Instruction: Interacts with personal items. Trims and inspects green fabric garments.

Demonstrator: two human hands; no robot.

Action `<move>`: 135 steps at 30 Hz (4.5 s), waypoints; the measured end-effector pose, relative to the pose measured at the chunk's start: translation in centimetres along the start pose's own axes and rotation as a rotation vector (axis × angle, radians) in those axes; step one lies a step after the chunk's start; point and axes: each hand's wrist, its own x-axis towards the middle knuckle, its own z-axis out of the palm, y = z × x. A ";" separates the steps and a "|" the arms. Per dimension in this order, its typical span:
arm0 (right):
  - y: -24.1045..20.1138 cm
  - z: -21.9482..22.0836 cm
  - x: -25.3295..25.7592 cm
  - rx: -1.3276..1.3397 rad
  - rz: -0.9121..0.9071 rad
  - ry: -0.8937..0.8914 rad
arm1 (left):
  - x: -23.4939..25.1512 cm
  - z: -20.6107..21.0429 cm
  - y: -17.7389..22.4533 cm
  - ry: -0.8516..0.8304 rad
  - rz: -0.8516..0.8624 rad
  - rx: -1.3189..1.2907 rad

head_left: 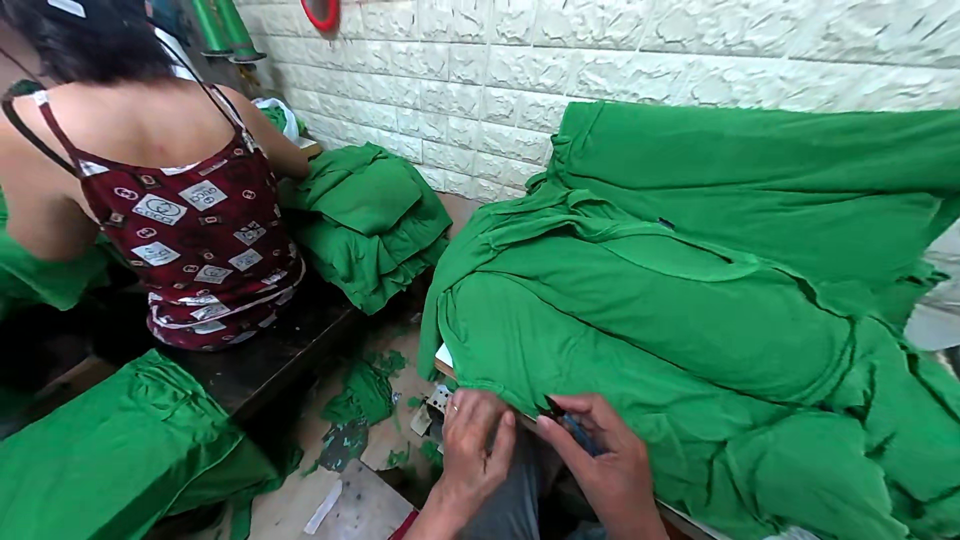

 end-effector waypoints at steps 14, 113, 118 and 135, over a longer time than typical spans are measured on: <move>2.2 1.3 1.4 -0.531 -0.353 -0.187 | -1.4 -2.8 -0.8 -0.137 -0.279 -0.045; 2.5 4.6 3.1 -0.426 -0.381 -0.305 | -2.8 -3.5 -2.5 0.059 -0.615 -0.481; 2.3 4.4 3.5 -0.502 -0.524 -0.357 | -2.4 -3.4 -2.4 0.071 -0.653 -0.528; 1.9 5.6 4.5 -0.563 -0.617 -0.410 | -1.8 -3.7 -2.0 0.085 -0.740 -0.686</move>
